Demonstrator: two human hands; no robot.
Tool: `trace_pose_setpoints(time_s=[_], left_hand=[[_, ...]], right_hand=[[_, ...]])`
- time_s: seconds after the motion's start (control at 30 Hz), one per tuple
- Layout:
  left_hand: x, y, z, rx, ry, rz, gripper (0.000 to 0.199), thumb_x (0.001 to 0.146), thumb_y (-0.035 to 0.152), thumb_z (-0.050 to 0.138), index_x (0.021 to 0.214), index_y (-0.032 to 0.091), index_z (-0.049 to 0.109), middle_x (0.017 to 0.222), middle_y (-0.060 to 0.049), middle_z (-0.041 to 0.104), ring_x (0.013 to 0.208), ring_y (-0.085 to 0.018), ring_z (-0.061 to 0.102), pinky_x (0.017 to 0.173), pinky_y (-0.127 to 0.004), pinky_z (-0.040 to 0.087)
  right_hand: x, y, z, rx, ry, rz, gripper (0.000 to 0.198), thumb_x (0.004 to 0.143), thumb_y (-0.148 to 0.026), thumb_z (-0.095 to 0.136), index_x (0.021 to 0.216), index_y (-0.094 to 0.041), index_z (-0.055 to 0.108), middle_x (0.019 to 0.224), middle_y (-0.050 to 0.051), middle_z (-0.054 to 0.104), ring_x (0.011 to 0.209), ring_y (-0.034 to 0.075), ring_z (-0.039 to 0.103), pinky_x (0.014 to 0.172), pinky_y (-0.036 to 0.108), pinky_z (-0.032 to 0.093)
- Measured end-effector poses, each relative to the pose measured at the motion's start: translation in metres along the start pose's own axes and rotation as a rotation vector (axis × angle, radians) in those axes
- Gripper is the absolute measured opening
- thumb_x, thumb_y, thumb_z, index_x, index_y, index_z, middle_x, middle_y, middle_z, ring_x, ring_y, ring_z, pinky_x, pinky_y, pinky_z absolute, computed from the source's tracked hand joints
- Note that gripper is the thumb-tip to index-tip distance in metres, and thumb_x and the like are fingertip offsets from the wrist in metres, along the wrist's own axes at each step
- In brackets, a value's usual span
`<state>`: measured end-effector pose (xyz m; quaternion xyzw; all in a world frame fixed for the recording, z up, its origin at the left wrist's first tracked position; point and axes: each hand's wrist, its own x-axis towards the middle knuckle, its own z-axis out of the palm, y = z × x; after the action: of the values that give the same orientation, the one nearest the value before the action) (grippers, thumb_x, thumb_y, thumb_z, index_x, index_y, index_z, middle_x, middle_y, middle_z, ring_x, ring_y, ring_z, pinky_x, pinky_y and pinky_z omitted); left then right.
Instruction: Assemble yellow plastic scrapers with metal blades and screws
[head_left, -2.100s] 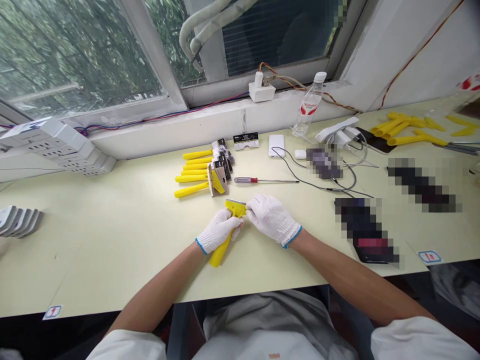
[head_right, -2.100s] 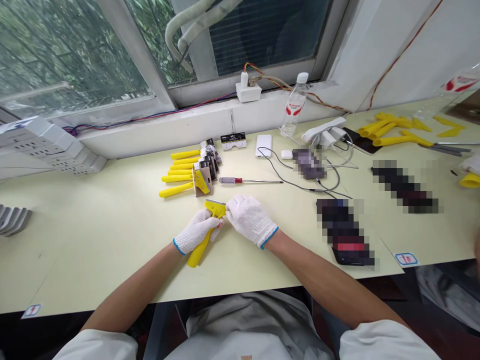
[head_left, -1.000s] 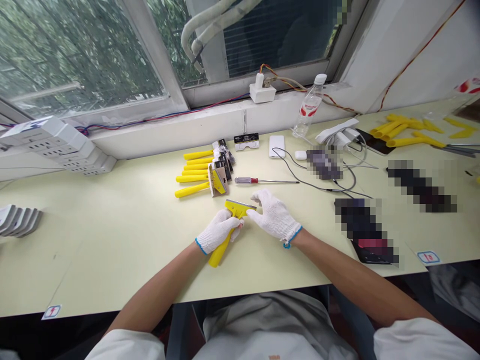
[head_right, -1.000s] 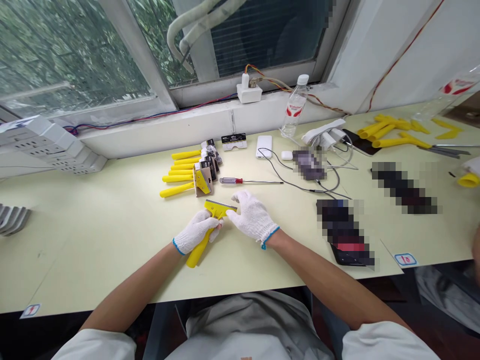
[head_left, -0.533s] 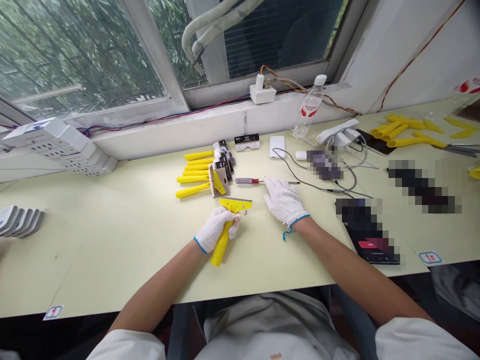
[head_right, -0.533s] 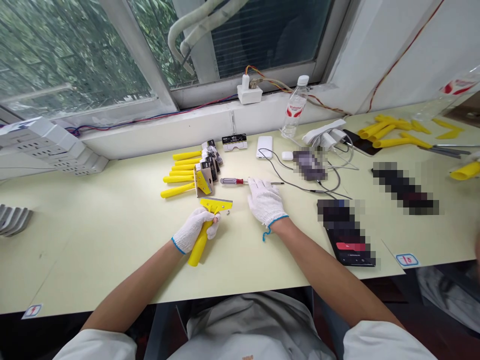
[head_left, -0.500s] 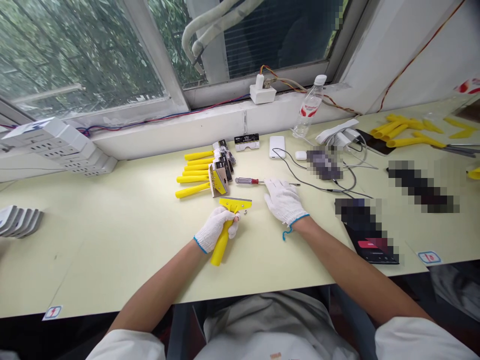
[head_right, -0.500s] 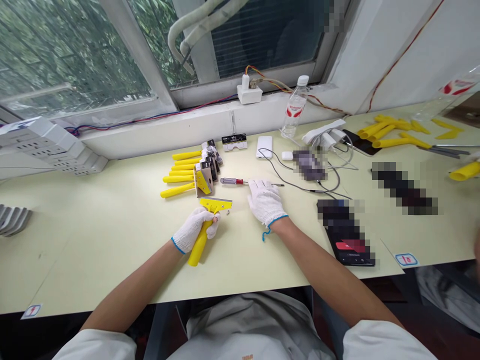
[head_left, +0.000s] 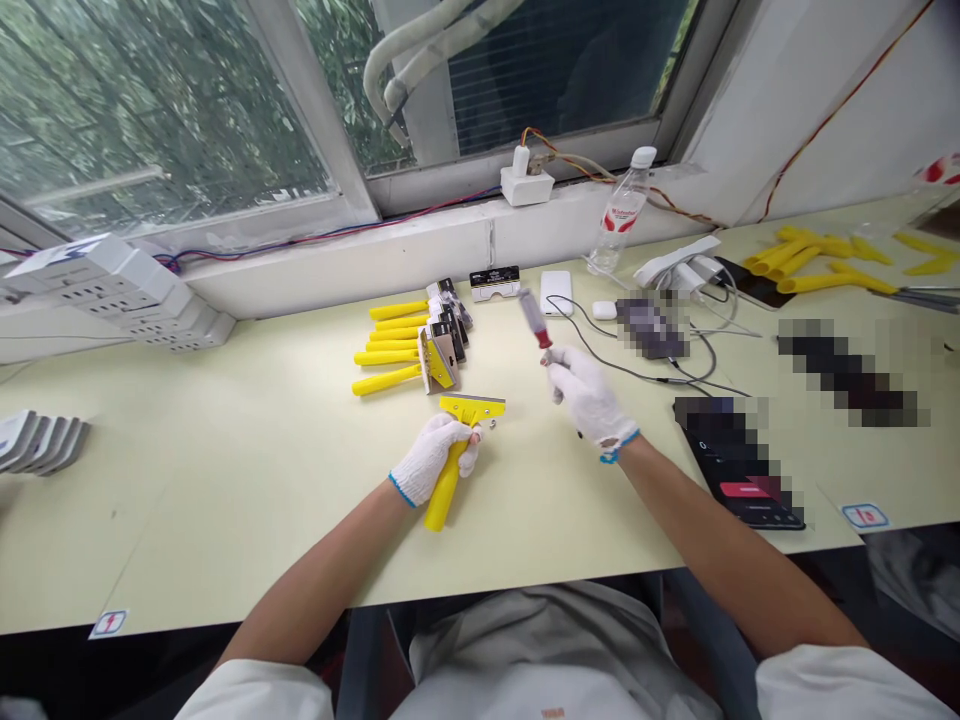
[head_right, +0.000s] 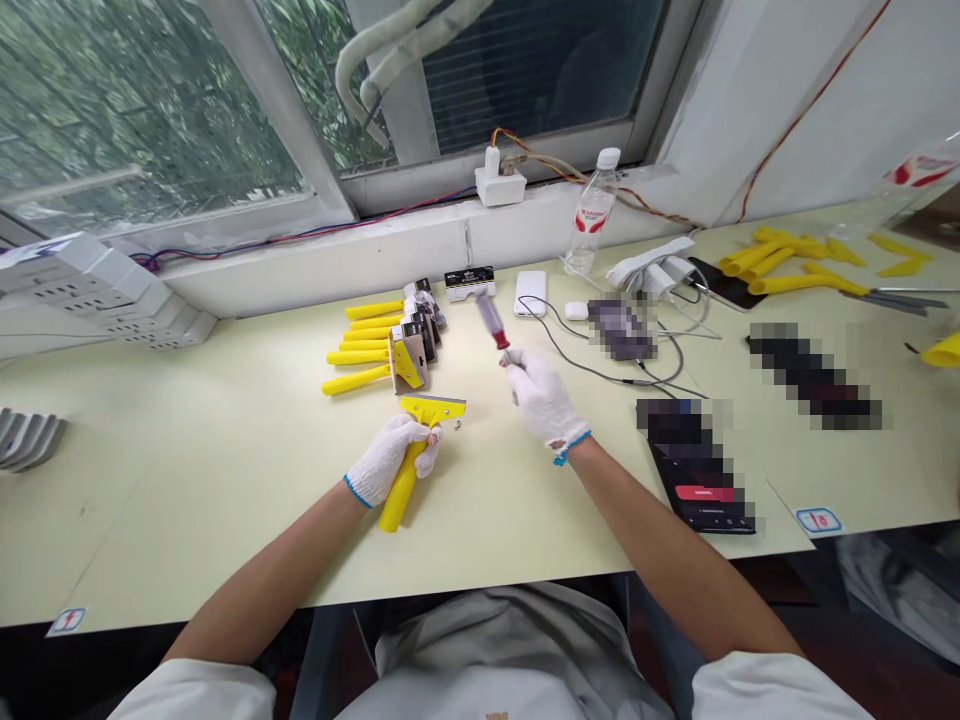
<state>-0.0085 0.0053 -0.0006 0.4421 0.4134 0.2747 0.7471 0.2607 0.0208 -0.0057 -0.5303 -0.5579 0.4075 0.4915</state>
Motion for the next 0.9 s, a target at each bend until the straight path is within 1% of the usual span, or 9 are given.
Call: trace_pose_setpoints(time_s=[0.13, 0.2, 0.33, 0.47, 0.57, 0.67, 0.73, 0.8, 0.9], left_hand=[[-0.001, 0.000, 0.001, 0.014, 0.007, 0.006, 0.011, 0.079, 0.028, 0.061, 0.079, 0.017, 0.061, 0.052, 0.001, 0.053, 0.044, -0.013, 0.047, 0.048, -0.025, 0.037], [-0.001, 0.000, 0.002, 0.017, -0.005, 0.005, 0.012, 0.080, 0.029, 0.061, 0.079, 0.017, 0.060, 0.052, 0.001, 0.053, 0.044, -0.013, 0.047, 0.048, -0.026, 0.038], [-0.001, 0.000, 0.003, 0.056, -0.013, 0.013, 0.012, 0.079, 0.029, 0.061, 0.078, 0.017, 0.061, 0.051, 0.000, 0.055, 0.044, -0.013, 0.047, 0.049, -0.025, 0.038], [0.000, -0.001, 0.002, 0.071, -0.022, 0.009, 0.013, 0.079, 0.031, 0.062, 0.080, 0.017, 0.061, 0.050, 0.001, 0.055, 0.043, -0.013, 0.047, 0.049, -0.026, 0.039], [0.001, -0.003, 0.001, 0.098, -0.052, 0.015, 0.012, 0.081, 0.030, 0.061, 0.080, 0.017, 0.061, 0.051, 0.001, 0.055, 0.044, -0.013, 0.047, 0.050, -0.026, 0.039], [0.002, -0.004, -0.001, 0.148, -0.088, 0.024, 0.011, 0.081, 0.028, 0.060, 0.078, 0.017, 0.061, 0.051, 0.001, 0.055, 0.044, -0.011, 0.045, 0.051, -0.025, 0.038], [0.002, -0.005, -0.002, 0.169, -0.107, 0.022, 0.010, 0.081, 0.027, 0.060, 0.078, 0.017, 0.061, 0.052, 0.002, 0.055, 0.044, -0.011, 0.045, 0.051, -0.025, 0.037], [0.001, -0.004, -0.003, 0.182, -0.125, 0.015, 0.010, 0.081, 0.027, 0.059, 0.078, 0.017, 0.062, 0.053, 0.002, 0.055, 0.045, -0.011, 0.045, 0.051, -0.025, 0.037], [-0.001, -0.002, -0.002, 0.217, -0.160, -0.005, 0.012, 0.083, 0.028, 0.059, 0.078, 0.018, 0.062, 0.053, 0.002, 0.054, 0.046, -0.011, 0.044, 0.052, -0.025, 0.036]], right_hand=[[-0.002, -0.025, -0.012, 0.289, 0.014, 0.058, 0.037, 0.089, -0.041, 0.066, 0.122, -0.025, 0.060, 0.084, 0.000, 0.058, 0.062, 0.011, 0.048, 0.057, 0.027, 0.042], [-0.003, -0.036, -0.016, 0.647, 0.039, 0.205, 0.047, 0.080, -0.038, 0.078, 0.122, -0.027, 0.062, 0.080, -0.003, 0.056, 0.057, 0.009, 0.043, 0.051, 0.024, 0.034], [-0.003, -0.045, -0.023, 0.966, 0.108, 0.247, 0.043, 0.082, -0.054, 0.083, 0.111, -0.028, 0.065, 0.083, -0.002, 0.060, 0.059, 0.008, 0.045, 0.048, 0.021, 0.028], [-0.001, -0.042, -0.030, 1.158, 0.101, 0.181, 0.026, 0.087, -0.041, 0.078, 0.099, -0.024, 0.062, 0.086, -0.002, 0.062, 0.067, 0.008, 0.052, 0.054, 0.020, 0.038], [-0.003, -0.038, -0.037, 1.261, 0.065, 0.140, 0.023, 0.088, -0.038, 0.075, 0.100, -0.025, 0.061, 0.082, -0.003, 0.060, 0.063, 0.007, 0.047, 0.054, 0.021, 0.039], [-0.006, -0.033, -0.042, 1.299, 0.052, 0.115, 0.034, 0.087, -0.050, 0.077, 0.087, -0.024, 0.056, 0.065, -0.007, 0.047, 0.050, 0.007, 0.031, 0.045, 0.023, 0.027], [-0.007, -0.028, -0.045, 1.320, 0.036, 0.096, 0.047, 0.085, -0.053, 0.079, 0.075, -0.023, 0.044, 0.057, -0.009, 0.034, 0.046, 0.007, 0.020, 0.042, 0.025, 0.019], [-0.009, -0.024, -0.047, 1.343, 0.023, 0.058, 0.056, 0.086, -0.053, 0.079, 0.070, -0.024, 0.034, 0.054, -0.009, 0.027, 0.045, 0.007, 0.015, 0.042, 0.027, 0.015], [-0.010, -0.021, -0.047, 1.348, 0.049, 0.003, 0.058, 0.088, -0.058, 0.074, 0.070, -0.024, 0.030, 0.054, -0.008, 0.024, 0.044, 0.008, 0.015, 0.042, 0.028, 0.014]])
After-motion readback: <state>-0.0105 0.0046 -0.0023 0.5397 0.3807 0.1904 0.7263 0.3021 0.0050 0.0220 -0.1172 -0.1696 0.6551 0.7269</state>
